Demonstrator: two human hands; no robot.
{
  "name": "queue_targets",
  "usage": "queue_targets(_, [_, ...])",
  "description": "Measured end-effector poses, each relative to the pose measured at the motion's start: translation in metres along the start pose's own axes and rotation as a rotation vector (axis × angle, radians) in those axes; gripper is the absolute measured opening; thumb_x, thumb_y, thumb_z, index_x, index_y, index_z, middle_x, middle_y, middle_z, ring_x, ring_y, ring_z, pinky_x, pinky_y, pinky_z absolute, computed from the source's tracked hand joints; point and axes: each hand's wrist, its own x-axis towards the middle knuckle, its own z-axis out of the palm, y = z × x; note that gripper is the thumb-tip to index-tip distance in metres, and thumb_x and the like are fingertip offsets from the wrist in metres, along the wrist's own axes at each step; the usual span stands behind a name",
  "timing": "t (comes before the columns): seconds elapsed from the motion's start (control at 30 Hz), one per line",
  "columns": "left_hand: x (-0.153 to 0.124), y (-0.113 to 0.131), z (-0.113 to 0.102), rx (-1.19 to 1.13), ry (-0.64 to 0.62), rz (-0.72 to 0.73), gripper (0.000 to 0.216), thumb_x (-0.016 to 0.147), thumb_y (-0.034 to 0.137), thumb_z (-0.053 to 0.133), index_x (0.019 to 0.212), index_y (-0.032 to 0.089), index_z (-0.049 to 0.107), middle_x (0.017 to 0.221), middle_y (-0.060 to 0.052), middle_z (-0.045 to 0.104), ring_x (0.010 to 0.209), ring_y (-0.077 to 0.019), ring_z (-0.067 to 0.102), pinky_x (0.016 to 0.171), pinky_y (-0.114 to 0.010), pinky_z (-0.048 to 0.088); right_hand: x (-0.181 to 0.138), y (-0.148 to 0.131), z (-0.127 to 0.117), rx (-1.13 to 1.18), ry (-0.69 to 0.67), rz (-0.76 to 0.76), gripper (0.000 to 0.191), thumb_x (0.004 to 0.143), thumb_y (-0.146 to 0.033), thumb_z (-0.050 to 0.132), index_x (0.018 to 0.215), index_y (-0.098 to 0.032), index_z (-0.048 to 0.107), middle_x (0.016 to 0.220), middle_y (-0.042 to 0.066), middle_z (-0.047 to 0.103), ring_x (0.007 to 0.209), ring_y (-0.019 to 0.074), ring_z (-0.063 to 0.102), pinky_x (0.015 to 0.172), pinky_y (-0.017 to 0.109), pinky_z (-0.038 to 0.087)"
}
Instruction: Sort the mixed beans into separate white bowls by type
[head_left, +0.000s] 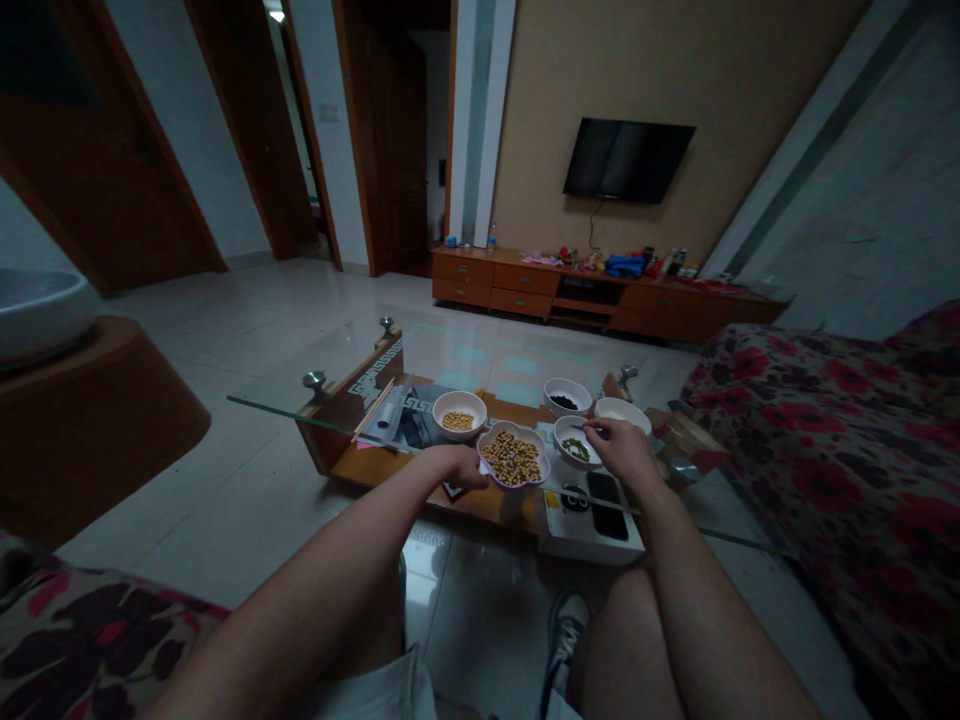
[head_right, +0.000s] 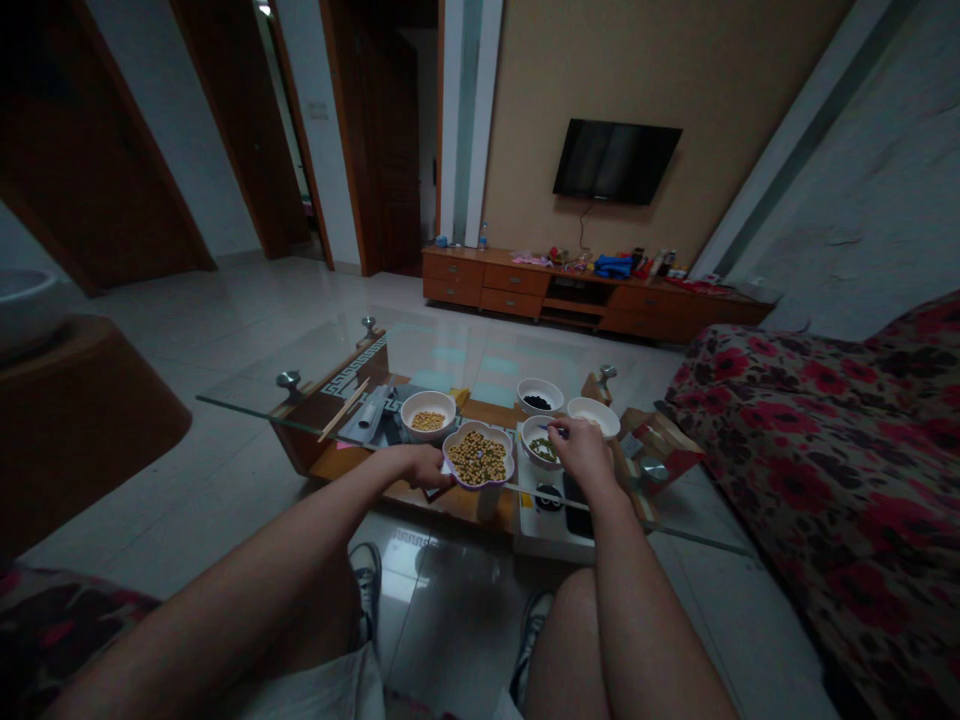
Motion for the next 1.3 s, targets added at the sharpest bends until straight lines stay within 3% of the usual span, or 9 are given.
queue_targets(0.33, [0.004,-0.001,0.002,0.004,0.015,0.023,0.036,0.076,0.039,0.054,0.102,0.017,0.066,0.087,-0.007,0.069,0.065,-0.0170,0.061,0.066,-0.029,0.050,-0.004,-0.026,0.017,0.228,-0.143,-0.283,0.024,0.083,-0.028,0.051,0.088,-0.019,0.072,0.090,0.006,0.072,0.083,0.0178,0.063,0.073,0.026,0.044])
queue_targets(0.67, [0.007,-0.004,0.004,-0.011,0.015,0.031,0.037,0.076,0.039,0.054,0.103,0.018,0.067,0.090,-0.007,0.069,0.069,-0.0180,0.061,0.068,-0.029,0.050,-0.003,-0.031,0.029,0.159,-0.331,-0.285,0.026,0.082,-0.027,0.050,0.089,-0.019,0.074,0.087,0.006,0.072,0.077,0.0171,0.063,0.070,0.026,0.044])
queue_targets(1.3, [0.009,-0.006,0.004,0.024,0.019,0.016,0.038,0.076,0.042,0.054,0.101,0.016,0.066,0.089,-0.008,0.068,0.072,-0.0191,0.062,0.067,-0.028,0.050,-0.003,-0.035,0.027,-0.031,-0.340,-0.237,0.024,0.077,-0.025,0.053,0.090,-0.022,0.073,0.089,0.007,0.071,0.081,0.0171,0.063,0.069,0.025,0.043])
